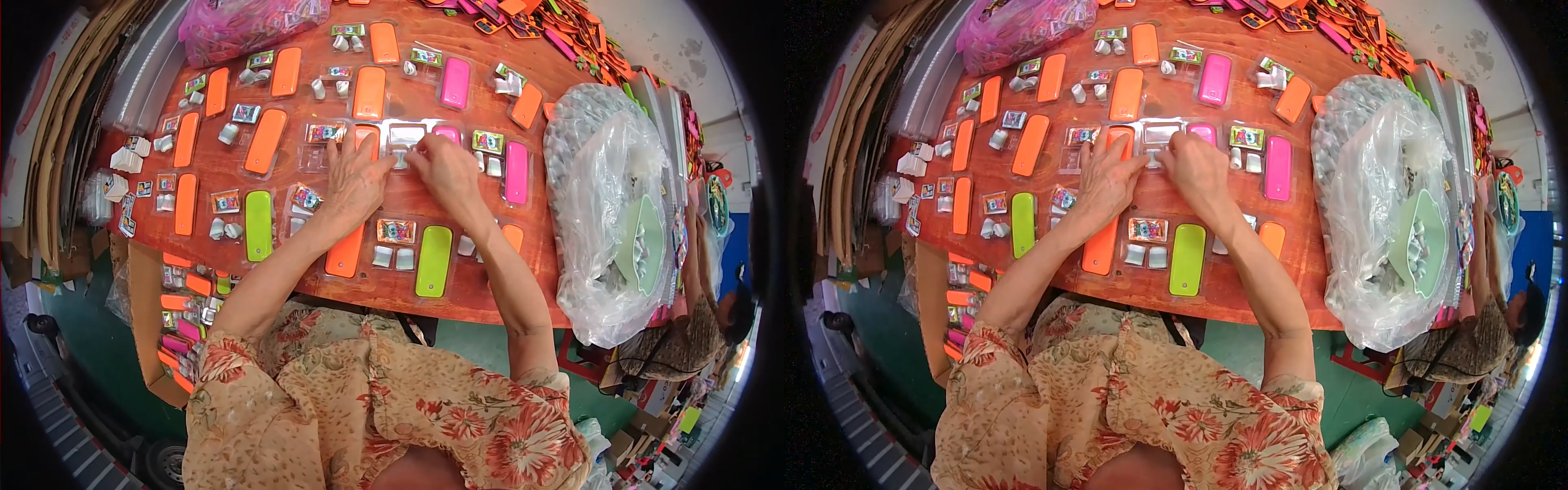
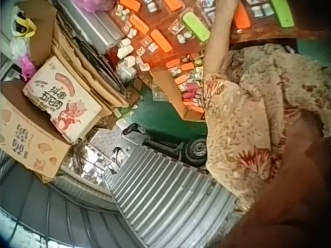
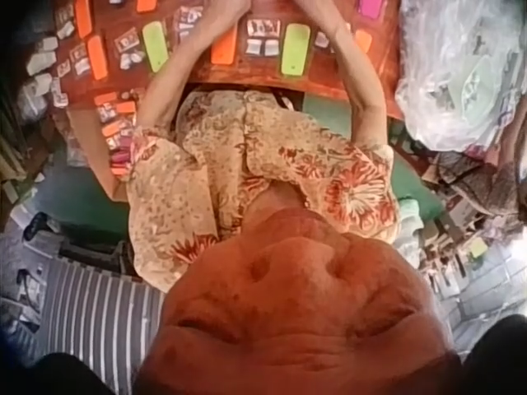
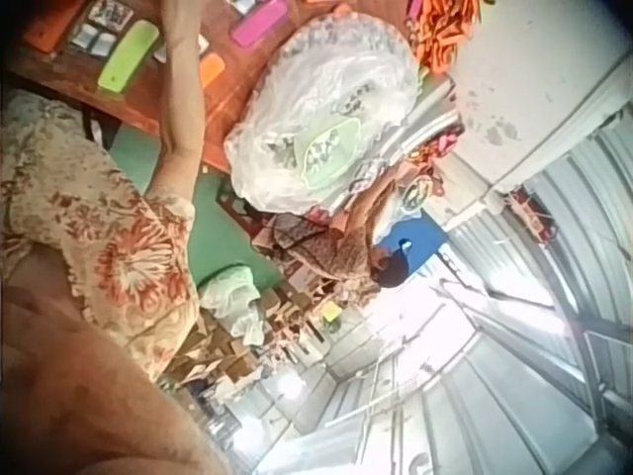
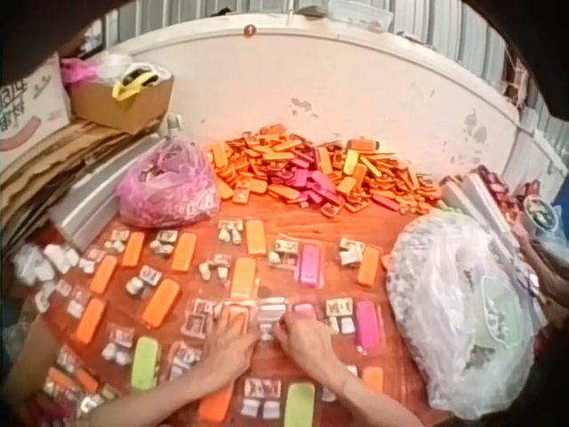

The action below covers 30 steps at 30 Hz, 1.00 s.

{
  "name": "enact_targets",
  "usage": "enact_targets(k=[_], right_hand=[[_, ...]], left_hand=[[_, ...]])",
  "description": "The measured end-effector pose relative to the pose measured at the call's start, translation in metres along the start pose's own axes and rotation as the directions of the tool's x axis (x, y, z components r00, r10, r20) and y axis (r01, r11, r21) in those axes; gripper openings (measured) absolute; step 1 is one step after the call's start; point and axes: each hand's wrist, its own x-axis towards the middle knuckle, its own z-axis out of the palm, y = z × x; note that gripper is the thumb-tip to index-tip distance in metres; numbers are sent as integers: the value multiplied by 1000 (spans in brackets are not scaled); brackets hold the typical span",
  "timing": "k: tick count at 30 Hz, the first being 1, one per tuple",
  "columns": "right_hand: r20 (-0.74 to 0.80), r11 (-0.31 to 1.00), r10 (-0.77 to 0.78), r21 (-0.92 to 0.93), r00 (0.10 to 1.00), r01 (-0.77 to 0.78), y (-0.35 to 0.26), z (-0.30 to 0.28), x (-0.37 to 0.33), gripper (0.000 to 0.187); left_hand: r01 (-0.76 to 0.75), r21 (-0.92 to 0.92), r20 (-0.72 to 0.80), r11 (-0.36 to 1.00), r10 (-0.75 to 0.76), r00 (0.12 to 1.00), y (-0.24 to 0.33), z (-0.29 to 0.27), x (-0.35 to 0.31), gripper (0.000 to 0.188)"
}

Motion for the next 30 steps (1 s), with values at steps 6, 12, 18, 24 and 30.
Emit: enact_targets(k=[6,12,18,24,30], right_hand=[[13,1000,4,4,1000,-4,8,6,5,14],[187,813,137,539,973,-218,35,7,13,18],[59,987,67,145,996,-75,16,2,1,14],[-128,959,-153,-259,980,116,5,12,-5,6],[-56,985,-169,-55,984,166,7,11,-10,15]], left_hand=[[27,7,37,1000,-27,999,1,-2,0,22],[23,-6,17,1000,-23,1000,2,-1,1,20],[20,6,28,1000,-20,999,1,-2,1,19],[19,11,43,1000,-20,999,-1,-1,0,21],[15,17,31,1000,-15,999,-2,-3,0,20]])
